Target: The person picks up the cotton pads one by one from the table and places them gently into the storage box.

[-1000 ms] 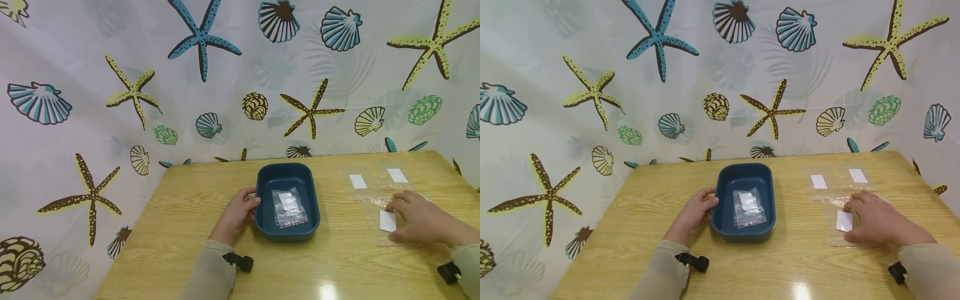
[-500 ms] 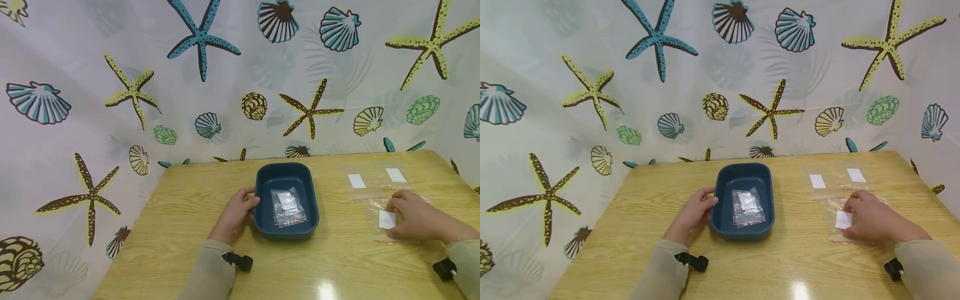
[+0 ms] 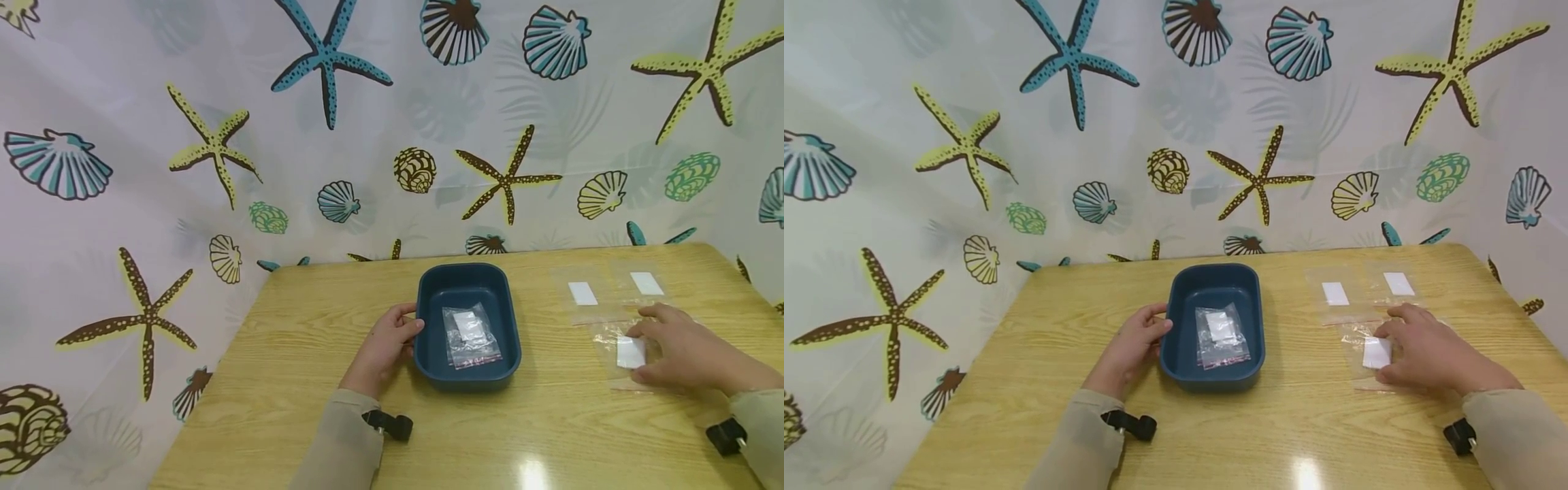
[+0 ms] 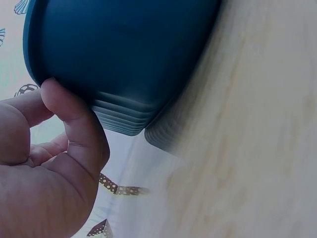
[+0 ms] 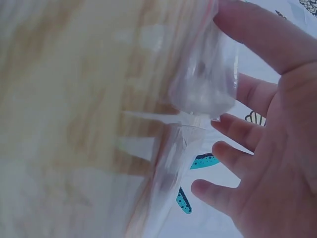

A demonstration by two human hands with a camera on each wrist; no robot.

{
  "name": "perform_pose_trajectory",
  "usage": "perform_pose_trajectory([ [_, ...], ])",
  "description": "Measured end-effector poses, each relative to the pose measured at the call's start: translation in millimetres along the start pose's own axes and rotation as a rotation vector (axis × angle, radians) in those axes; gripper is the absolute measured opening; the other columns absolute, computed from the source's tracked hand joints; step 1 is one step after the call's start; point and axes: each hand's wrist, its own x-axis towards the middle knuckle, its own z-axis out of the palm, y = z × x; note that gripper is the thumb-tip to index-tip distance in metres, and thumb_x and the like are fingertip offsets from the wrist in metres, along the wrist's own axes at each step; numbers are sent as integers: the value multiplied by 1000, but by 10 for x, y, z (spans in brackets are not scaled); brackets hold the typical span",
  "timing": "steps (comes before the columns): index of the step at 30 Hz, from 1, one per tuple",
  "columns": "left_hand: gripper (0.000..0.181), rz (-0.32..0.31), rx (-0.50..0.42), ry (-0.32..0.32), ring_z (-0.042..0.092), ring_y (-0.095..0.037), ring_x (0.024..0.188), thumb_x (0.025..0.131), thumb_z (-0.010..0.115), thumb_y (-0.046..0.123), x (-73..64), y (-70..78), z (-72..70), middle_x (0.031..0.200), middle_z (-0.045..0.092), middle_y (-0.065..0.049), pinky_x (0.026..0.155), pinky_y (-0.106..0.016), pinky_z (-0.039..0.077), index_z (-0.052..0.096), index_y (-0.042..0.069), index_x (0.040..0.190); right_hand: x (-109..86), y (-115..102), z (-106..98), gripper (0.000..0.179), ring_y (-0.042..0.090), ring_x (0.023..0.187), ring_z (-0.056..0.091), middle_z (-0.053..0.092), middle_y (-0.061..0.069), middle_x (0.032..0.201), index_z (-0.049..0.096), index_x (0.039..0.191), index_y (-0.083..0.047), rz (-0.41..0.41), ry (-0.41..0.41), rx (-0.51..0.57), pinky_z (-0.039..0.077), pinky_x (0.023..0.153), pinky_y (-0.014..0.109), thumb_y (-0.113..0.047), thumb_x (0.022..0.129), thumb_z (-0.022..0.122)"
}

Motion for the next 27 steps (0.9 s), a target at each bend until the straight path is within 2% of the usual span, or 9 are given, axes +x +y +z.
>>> perform_pose_trajectory([
  [5, 43, -2, -8, 1, 63, -20, 78, 104, 60, 15, -3, 18, 14, 110, 63, -18, 63, -28, 50, 50, 8, 145, 13, -20, -7, 68, 54, 127, 39, 43, 32, 142, 70, 119, -5, -1, 6, -1, 37, 98, 71, -50, 72, 88],
  [9, 44, -2, -11, 1, 63, -19, 79, 103, 61, 15, -1, 23, 22, 111, 62, -19, 63, -28, 50, 50, 7, 146, 28, -80, -39, 68, 54, 132, 34, 43, 30, 143, 70, 120, -5, -15, 28, -28, 33, 101, 72, -50, 73, 87],
  [17, 43, -1, 11, 4, 64, -20, 80, 103, 60, 16, 19, 25, 16, 111, 63, -18, 64, -28, 52, 51, 8, 145, 109, -265, -181, 64, 56, 138, 26, 42, 28, 145, 69, 119, -6, -51, 88, -29, 28, 104, 73, -47, 74, 88],
  [27, 44, -4, 3, 11, 64, -20, 80, 104, 60, 15, -2, 43, 15, 110, 62, -18, 64, -28, 51, 50, 8, 146, 313, -605, -334, 65, 53, 142, 23, 42, 25, 148, 68, 123, -6, -132, 111, -32, 27, 107, 70, -50, 78, 85],
])
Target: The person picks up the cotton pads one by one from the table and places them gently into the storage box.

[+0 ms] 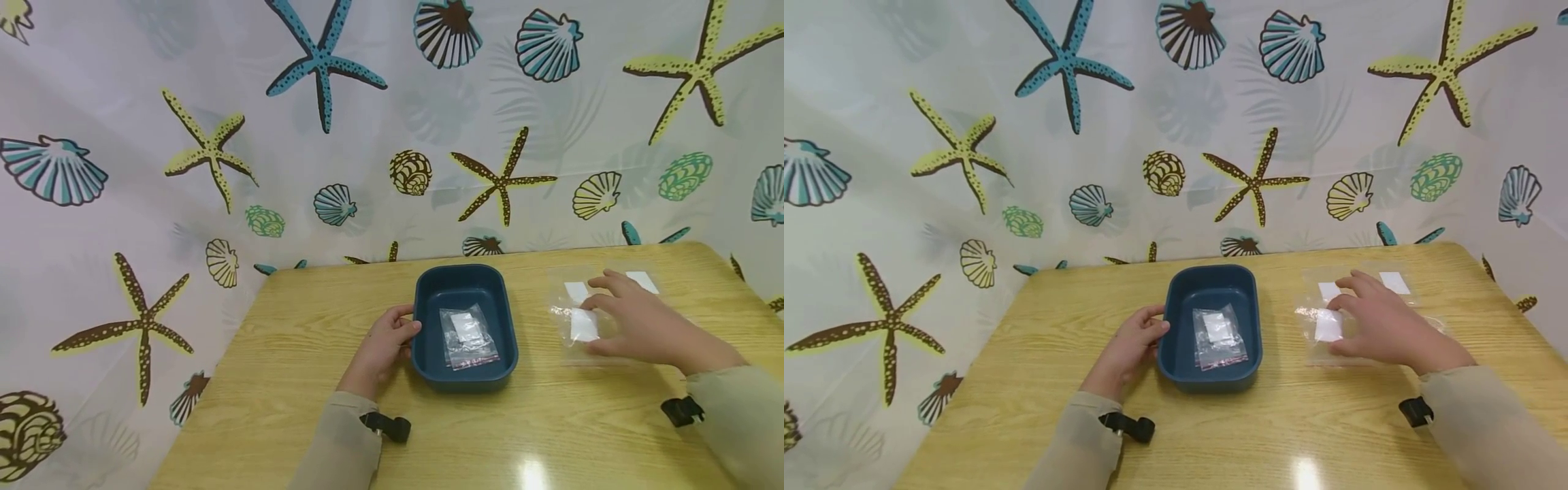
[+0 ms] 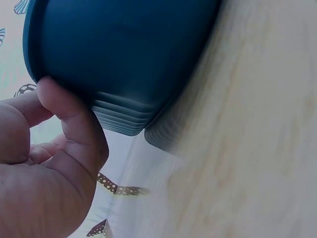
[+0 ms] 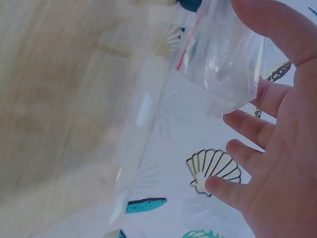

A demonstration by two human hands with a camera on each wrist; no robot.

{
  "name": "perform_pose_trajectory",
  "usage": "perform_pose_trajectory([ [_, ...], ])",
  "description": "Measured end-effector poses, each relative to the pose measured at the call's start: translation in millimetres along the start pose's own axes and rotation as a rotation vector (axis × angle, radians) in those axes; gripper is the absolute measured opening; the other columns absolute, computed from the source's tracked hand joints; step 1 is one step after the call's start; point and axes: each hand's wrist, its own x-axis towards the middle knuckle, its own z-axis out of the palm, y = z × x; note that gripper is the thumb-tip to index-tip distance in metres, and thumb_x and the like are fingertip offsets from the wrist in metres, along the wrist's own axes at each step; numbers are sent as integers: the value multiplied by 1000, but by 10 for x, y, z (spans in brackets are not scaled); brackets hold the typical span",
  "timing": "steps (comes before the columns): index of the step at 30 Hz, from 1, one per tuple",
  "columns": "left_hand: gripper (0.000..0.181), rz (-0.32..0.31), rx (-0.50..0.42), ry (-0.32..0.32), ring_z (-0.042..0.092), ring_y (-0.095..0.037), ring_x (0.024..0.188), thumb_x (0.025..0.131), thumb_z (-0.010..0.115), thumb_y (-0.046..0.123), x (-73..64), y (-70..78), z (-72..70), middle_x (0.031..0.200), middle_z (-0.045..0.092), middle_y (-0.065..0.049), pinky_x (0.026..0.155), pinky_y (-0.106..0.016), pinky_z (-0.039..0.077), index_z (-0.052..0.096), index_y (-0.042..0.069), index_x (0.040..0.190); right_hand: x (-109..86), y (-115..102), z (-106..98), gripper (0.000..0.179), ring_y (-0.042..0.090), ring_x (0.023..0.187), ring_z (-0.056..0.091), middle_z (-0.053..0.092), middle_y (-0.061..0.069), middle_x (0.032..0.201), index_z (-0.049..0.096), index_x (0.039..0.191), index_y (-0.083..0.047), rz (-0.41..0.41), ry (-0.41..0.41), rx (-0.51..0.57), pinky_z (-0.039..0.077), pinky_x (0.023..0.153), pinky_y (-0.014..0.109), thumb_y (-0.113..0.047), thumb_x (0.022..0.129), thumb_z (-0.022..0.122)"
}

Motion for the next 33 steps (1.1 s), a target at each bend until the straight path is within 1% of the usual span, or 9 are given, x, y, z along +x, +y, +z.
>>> perform_pose_trajectory([
  [5, 44, 1, -3, 3, 64, -20, 81, 104, 60, 15, 4, 3, 3, 112, 62, -19, 63, -28, 51, 50, 7, 146, 158, -196, -77, 62, 51, 144, 21, 41, 24, 150, 68, 124, -6, -25, 7, 23, 24, 110, 69, -45, 79, 85],
  [12, 43, -7, -2, 13, 64, -20, 81, 103, 61, 15, 21, 5, 3, 110, 63, -18, 63, -27, 51, 51, 8, 145, 422, -457, -95, 64, 46, 147, 18, 39, 20, 153, 67, 127, -8, -28, 12, 35, 21, 112, 66, -46, 79, 85],
  [17, 43, -6, 1, 15, 64, -21, 81, 104, 59, 15, 14, 21, 6, 111, 63, -19, 63, -28, 52, 51, 7, 145, 619, -636, -81, 65, 44, 148, 18, 39, 19, 154, 67, 128, -9, -78, 29, 54, 21, 114, 65, -48, 78, 85],
  [20, 43, -9, 14, 17, 64, -22, 83, 105, 58, 15, 11, 28, 6, 112, 63, -19, 64, -28, 53, 50, 7, 146, 739, -728, -56, 65, 42, 149, 18, 38, 18, 155, 67, 128, -9, -110, 35, 55, 22, 114, 63, -47, 78, 85],
  [23, 43, -13, 17, 19, 64, -22, 83, 105, 58, 14, 7, 34, 7, 112, 62, -19, 64, -28, 53, 50, 7, 147, 846, -812, -14, 66, 41, 150, 17, 38, 18, 156, 67, 128, -10, -125, 33, 51, 21, 116, 61, -47, 77, 85],
  [30, 42, -20, 6, 16, 63, -22, 82, 104, 59, 15, 3, 23, 17, 112, 62, -19, 64, -27, 52, 51, 9, 145, 1019, -943, 149, 67, 39, 151, 17, 37, 15, 157, 67, 129, -14, -126, 17, 30, 24, 116, 58, -53, 78, 83],
  [33, 42, -23, 0, 19, 62, -22, 82, 104, 60, 15, 9, 12, 19, 111, 62, -18, 63, -27, 52, 51, 9, 145, 1070, -983, 207, 67, 39, 150, 18, 38, 15, 157, 67, 130, -14, -131, 16, 28, 24, 116, 58, -54, 78, 83],
])
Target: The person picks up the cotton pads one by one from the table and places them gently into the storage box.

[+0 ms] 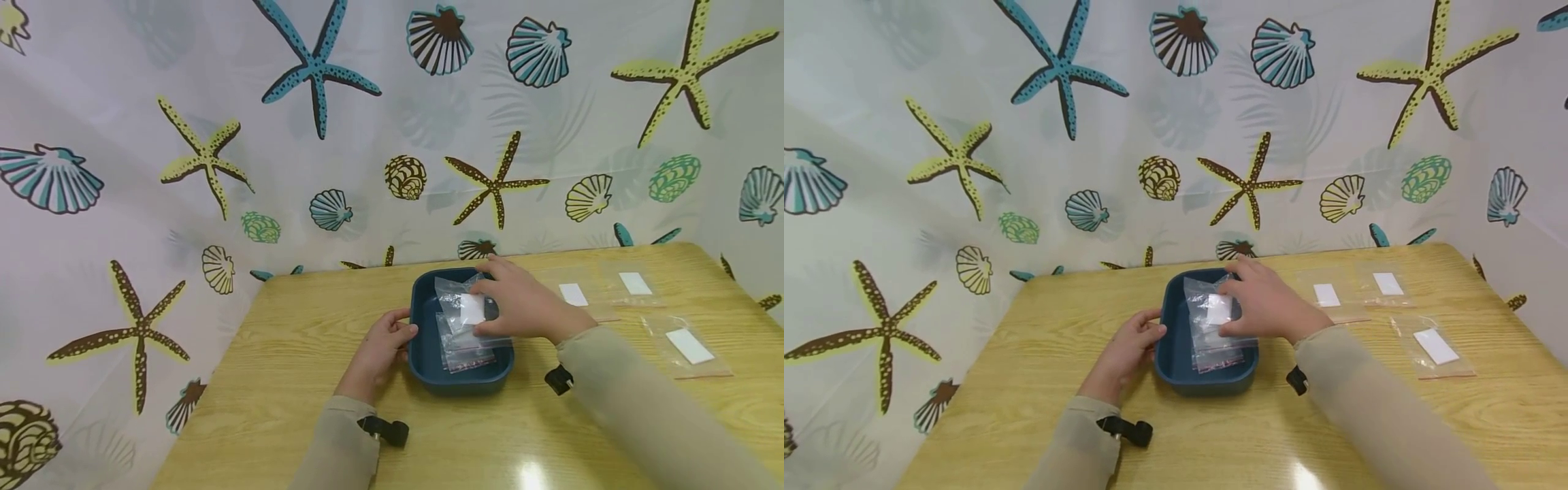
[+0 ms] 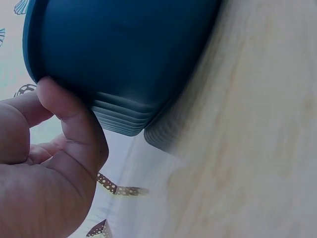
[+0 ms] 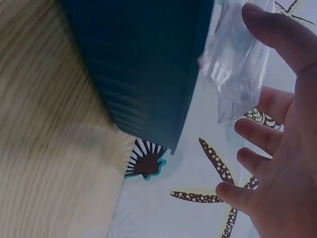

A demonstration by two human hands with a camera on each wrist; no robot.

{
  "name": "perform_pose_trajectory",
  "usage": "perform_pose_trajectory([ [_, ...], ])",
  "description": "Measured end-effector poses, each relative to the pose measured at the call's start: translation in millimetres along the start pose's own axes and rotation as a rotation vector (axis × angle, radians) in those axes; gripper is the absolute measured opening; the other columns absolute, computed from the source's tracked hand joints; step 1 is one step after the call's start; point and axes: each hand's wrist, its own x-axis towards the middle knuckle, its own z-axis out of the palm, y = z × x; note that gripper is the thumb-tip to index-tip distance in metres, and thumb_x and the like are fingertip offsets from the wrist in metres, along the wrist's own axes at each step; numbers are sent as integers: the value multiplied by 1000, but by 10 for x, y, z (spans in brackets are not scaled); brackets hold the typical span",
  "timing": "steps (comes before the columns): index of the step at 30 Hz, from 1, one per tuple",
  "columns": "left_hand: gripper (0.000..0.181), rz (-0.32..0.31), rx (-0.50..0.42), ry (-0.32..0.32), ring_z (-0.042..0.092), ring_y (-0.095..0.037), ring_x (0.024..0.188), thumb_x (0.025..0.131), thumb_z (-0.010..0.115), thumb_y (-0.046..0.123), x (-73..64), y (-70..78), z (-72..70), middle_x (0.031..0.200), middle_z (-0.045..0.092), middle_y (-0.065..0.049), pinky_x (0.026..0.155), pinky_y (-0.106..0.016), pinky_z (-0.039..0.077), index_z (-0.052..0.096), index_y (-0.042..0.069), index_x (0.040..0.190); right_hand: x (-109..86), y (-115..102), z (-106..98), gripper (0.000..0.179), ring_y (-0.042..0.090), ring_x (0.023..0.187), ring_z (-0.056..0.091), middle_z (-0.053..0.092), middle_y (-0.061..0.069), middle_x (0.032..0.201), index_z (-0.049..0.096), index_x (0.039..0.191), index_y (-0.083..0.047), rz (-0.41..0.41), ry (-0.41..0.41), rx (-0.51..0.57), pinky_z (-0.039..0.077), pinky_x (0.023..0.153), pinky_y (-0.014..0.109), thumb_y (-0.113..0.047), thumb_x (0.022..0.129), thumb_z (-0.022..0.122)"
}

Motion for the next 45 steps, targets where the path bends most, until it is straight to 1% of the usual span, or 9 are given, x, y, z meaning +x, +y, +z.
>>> perform_pose_trajectory([
  [6, 42, 6, -23, -2, 61, -22, 81, 104, 60, 14, 5, -13, -12, 110, 62, -17, 62, -27, 51, 52, 9, 144, 130, -75, 98, 66, 43, 148, 22, 39, 18, 156, 68, 129, -13, -4, -4, -7, 25, 115, 59, -53, 79, 83],
  [10, 42, 12, -30, -9, 62, -21, 80, 104, 60, 13, 1, -5, -8, 108, 62, -16, 62, -27, 51, 51, 9, 144, 187, -99, 160, 68, 42, 149, 21, 38, 17, 156, 67, 131, -14, 11, -36, -36, 25, 115, 59, -56, 79, 81],
  [15, 43, 11, -36, -19, 63, -22, 81, 103, 60, 12, -7, 4, 0, 110, 61, -19, 62, -27, 51, 50, 8, 145, 202, -106, 200, 70, 41, 149, 20, 38, 16, 156, 66, 132, -14, 30, -64, -40, 26, 114, 60, -56, 79, 81],
  [22, 43, 13, -35, -18, 63, -23, 81, 103, 61, 13, -17, 11, 8, 111, 61, -19, 62, -26, 51, 51, 8, 145, 226, -77, 240, 77, 40, 150, 18, 35, 17, 158, 61, 140, -12, 49, -84, -48, 24, 115, 60, -56, 80, 81],
  [29, 44, 5, -17, -14, 62, -22, 82, 103, 61, 14, -13, 5, 3, 114, 60, -20, 62, -26, 50, 51, 8, 145, 208, -79, 223, 76, 40, 151, 15, 34, 17, 159, 61, 140, -11, 64, -99, -43, 23, 116, 60, -54, 81, 80],
  [37, 44, 6, -20, -18, 63, -21, 80, 103, 61, 13, -28, 24, -2, 113, 62, -20, 62, -27, 50, 50, 7, 145, 175, 44, 222, 72, 41, 148, 22, 35, 18, 158, 63, 138, -14, 78, -78, -66, 26, 114, 60, -55, 81, 80],
  [45, 43, 15, -34, -25, 63, -20, 78, 103, 60, 12, -22, 9, -5, 111, 62, -19, 61, -27, 50, 50, 6, 145, 101, 260, 143, 73, 43, 146, 26, 34, 20, 158, 62, 139, -12, 121, -73, -58, 27, 114, 60, -55, 82, 79],
])
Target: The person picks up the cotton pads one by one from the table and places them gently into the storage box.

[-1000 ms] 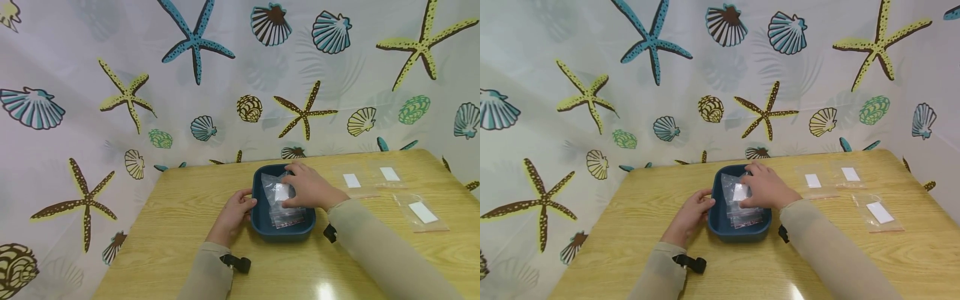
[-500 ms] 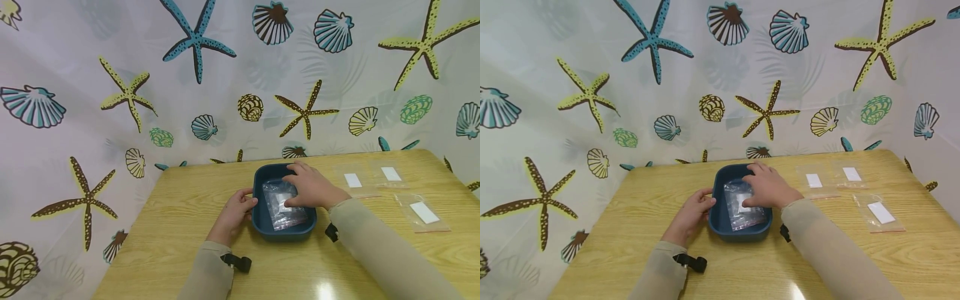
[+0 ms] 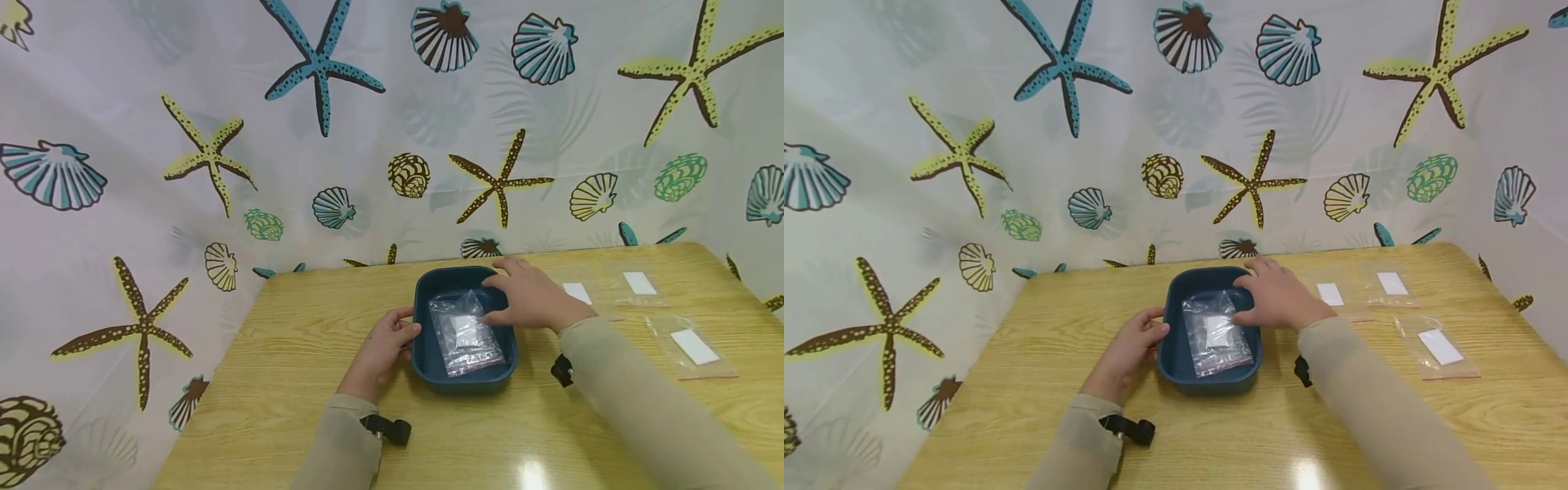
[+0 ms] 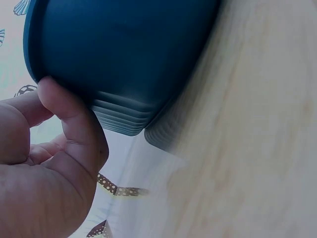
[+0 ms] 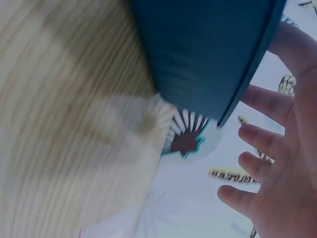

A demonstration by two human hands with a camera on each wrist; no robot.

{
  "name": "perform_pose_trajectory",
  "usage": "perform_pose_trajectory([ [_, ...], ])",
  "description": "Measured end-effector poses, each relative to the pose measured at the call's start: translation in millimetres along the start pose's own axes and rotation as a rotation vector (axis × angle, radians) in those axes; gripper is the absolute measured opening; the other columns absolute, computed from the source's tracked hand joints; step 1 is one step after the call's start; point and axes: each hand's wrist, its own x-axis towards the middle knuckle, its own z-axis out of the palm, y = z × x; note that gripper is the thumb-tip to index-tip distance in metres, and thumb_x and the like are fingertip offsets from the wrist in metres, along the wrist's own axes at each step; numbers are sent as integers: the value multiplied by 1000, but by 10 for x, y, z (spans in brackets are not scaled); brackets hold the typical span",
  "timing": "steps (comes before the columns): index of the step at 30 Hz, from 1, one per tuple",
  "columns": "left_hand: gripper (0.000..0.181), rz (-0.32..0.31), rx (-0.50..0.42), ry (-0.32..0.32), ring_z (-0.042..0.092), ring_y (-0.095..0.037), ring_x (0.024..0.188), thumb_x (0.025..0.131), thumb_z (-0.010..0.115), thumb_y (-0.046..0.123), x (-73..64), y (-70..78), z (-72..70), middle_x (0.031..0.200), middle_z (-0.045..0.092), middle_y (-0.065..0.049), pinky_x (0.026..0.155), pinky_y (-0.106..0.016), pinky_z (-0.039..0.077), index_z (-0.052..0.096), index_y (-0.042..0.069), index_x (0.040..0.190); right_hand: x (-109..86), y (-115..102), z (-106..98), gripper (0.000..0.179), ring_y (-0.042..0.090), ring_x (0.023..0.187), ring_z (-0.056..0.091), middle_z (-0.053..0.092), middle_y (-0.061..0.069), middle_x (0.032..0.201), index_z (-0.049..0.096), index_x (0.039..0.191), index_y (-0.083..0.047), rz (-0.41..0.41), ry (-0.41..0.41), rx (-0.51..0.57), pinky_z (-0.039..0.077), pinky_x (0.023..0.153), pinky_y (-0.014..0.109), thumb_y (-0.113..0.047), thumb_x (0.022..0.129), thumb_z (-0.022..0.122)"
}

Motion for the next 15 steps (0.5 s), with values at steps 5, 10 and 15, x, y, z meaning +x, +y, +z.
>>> perform_pose_trajectory([
  [5, 43, 6, 14, 7, 63, -20, 78, 103, 61, 12, 13, -22, -8, 110, 62, -19, 62, -27, 50, 51, 7, 144, -73, 218, -30, 73, 45, 146, 24, 32, 22, 158, 60, 141, -11, 24, -4, 53, 27, 113, 62, -54, 84, 77],
  [10, 43, -5, 19, 16, 63, -21, 80, 102, 62, 14, 21, -34, -10, 110, 62, -18, 62, -27, 51, 53, 8, 143, -154, 430, -50, 73, 47, 144, 24, 31, 24, 157, 59, 142, -10, 62, 5, 108, 28, 111, 64, -55, 87, 74],
  [15, 43, 2, 19, 16, 63, -21, 81, 103, 61, 14, 10, -15, 2, 110, 62, -18, 62, -27, 51, 52, 8, 144, -246, 627, -109, 74, 49, 143, 25, 31, 27, 156, 58, 142, -8, 120, -8, 124, 28, 111, 65, -54, 87, 74],
])
